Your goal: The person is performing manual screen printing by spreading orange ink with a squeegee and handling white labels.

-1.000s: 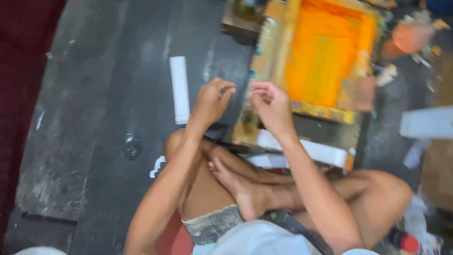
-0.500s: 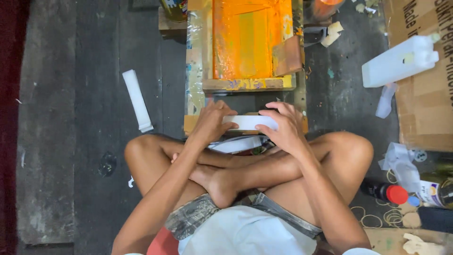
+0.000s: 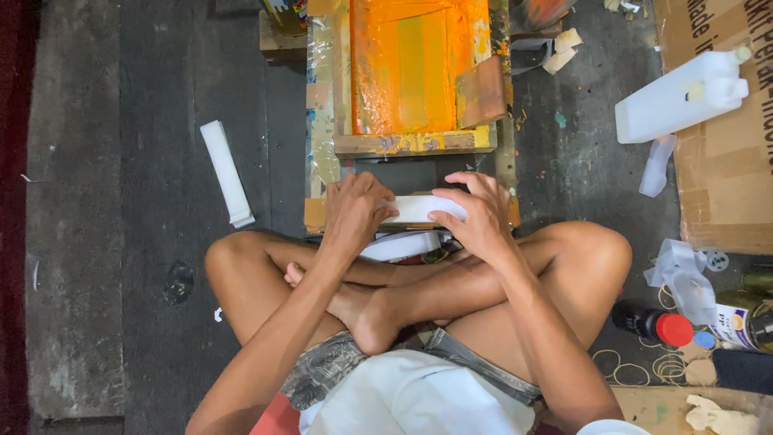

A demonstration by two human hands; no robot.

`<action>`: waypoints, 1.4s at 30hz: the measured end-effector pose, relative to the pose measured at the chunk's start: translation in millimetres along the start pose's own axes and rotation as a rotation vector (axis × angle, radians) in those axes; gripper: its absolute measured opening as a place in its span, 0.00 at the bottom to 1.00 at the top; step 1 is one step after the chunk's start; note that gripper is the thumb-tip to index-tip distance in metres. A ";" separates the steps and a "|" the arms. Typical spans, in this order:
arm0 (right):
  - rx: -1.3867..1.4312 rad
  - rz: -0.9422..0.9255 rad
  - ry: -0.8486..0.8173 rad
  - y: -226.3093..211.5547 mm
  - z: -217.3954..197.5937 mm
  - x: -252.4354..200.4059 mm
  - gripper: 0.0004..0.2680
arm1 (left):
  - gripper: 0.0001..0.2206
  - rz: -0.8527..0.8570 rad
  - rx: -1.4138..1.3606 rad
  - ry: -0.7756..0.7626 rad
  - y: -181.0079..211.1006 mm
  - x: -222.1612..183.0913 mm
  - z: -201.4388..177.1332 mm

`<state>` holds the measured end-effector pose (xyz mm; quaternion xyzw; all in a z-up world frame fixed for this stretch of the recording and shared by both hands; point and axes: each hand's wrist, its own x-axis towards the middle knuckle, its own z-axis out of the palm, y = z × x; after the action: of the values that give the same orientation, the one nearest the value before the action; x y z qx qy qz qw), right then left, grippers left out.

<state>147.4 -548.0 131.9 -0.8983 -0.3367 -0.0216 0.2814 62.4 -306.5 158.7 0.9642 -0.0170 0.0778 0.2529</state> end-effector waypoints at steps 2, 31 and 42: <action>0.000 0.003 -0.002 -2.0 -2.5 0.0 0.13 | 0.05 -0.012 0.021 0.009 -2.0 2.2 5.4; 0.043 0.068 -0.279 -84.8 -100.9 43.6 0.06 | 0.07 -0.018 -0.183 0.001 6.5 14.2 -59.6; 0.626 0.159 -0.187 -55.5 -91.9 36.1 0.08 | 0.12 0.049 -0.242 -0.063 6.1 15.8 -98.3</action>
<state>155.0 -540.3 244.7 -0.7897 -0.2804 0.1874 0.5125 63.6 -263.6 248.6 0.9279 -0.0581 0.0509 0.3647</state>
